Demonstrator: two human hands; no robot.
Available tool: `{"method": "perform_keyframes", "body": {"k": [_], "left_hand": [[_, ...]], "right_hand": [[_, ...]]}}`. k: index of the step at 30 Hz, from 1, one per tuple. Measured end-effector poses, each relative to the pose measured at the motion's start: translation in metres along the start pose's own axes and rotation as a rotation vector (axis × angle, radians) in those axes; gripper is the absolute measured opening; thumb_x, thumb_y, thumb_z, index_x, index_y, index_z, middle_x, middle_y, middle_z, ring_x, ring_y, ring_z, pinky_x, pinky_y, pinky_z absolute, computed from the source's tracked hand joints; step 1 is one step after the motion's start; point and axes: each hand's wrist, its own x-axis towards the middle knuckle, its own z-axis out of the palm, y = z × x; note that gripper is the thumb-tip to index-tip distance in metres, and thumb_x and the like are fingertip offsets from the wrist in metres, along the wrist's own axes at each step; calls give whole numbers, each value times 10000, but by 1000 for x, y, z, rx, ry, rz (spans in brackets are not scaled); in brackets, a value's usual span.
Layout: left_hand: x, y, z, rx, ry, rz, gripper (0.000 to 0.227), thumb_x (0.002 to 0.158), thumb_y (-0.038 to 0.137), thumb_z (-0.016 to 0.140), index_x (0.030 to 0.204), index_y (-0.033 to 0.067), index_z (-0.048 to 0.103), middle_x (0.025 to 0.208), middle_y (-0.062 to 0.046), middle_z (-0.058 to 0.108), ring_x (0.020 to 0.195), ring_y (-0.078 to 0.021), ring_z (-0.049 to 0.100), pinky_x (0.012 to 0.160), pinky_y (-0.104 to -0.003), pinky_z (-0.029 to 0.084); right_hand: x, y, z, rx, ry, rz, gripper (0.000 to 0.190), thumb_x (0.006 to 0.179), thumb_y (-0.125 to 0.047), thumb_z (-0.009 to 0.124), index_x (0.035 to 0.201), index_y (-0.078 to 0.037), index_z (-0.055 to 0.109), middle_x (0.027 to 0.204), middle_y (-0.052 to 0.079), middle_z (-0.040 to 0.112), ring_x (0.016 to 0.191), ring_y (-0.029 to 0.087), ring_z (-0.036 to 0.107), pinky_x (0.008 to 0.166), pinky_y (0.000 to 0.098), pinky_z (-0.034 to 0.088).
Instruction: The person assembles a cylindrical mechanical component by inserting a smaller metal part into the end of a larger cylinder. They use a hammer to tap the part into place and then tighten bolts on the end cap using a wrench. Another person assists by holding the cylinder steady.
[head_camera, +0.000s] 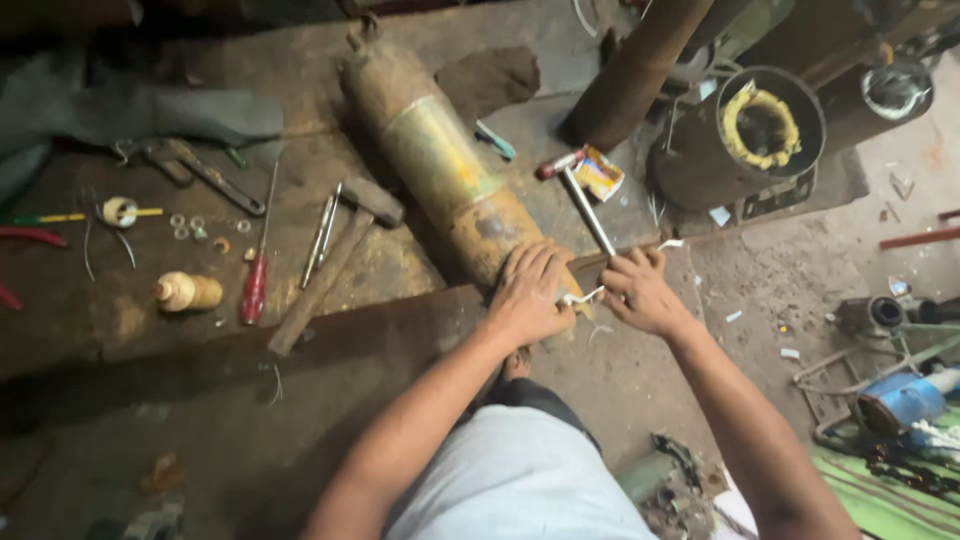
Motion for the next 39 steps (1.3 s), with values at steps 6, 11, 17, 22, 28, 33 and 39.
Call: {"method": "perform_keyframes", "body": {"k": [6, 11, 17, 22, 28, 33, 39], "left_hand": [[-4, 1, -5, -21, -60, -32, 789, 615, 344, 783, 1293, 31, 529, 1339, -218, 560, 1373, -391, 453, 1214, -541, 231], [-5, 6, -2, 40, -53, -10, 877, 583, 353, 814, 1329, 7, 510, 1381, -210, 545, 1394, -387, 441, 1238, -531, 228], [-1, 13, -6, 27, -99, -55, 892, 497, 332, 889, 1277, 71, 542, 1370, -176, 547, 1389, -375, 438, 1217, -527, 243], [0, 17, -3, 46, -93, -52, 896, 484, 291, 902, 1283, 92, 549, 1370, -150, 555, 1397, -363, 438, 1217, -526, 239], [-1, 15, -2, 49, -100, -77, 877, 483, 266, 876, 1276, 89, 547, 1367, -156, 556, 1388, -365, 437, 1214, -522, 232], [-2, 15, 1, 53, -29, -44, 775, 579, 300, 860, 1263, 97, 557, 1369, -164, 560, 1385, -372, 444, 1213, -525, 235], [-7, 15, 3, 60, -24, -62, 753, 596, 316, 796, 1273, 93, 553, 1367, -152, 585, 1387, -354, 465, 1232, -512, 250]], "right_hand": [[-18, 3, -14, -16, -66, -79, 214, 837, -359, 709, 875, -162, 634, 877, 24, 550, 972, 242, 502, 922, 493, 326], [-22, -38, -43, -378, 47, -130, 192, 868, -361, 671, 951, -187, 677, 945, -4, 592, 1002, 221, 517, 949, 498, 327], [-11, -93, -55, -1148, -12, -334, 225, 829, -326, 568, 938, -157, 669, 942, 36, 602, 1039, 241, 544, 1057, 506, 273], [-8, -98, -56, -1149, -58, -298, 201, 831, -299, 556, 903, -135, 646, 913, 57, 592, 1045, 258, 548, 1113, 530, 231], [-1, -79, -46, -987, -21, -355, 137, 802, -276, 571, 838, -153, 618, 869, 36, 565, 976, 229, 541, 994, 488, 320], [-17, -81, -30, -1214, 104, -486, 148, 803, -301, 578, 844, -163, 612, 846, 20, 532, 888, 192, 509, 788, 386, 329], [-27, -18, -4, -186, 237, -54, 183, 907, -310, 682, 945, -136, 639, 932, 50, 556, 967, 297, 507, 898, 478, 354]]}}
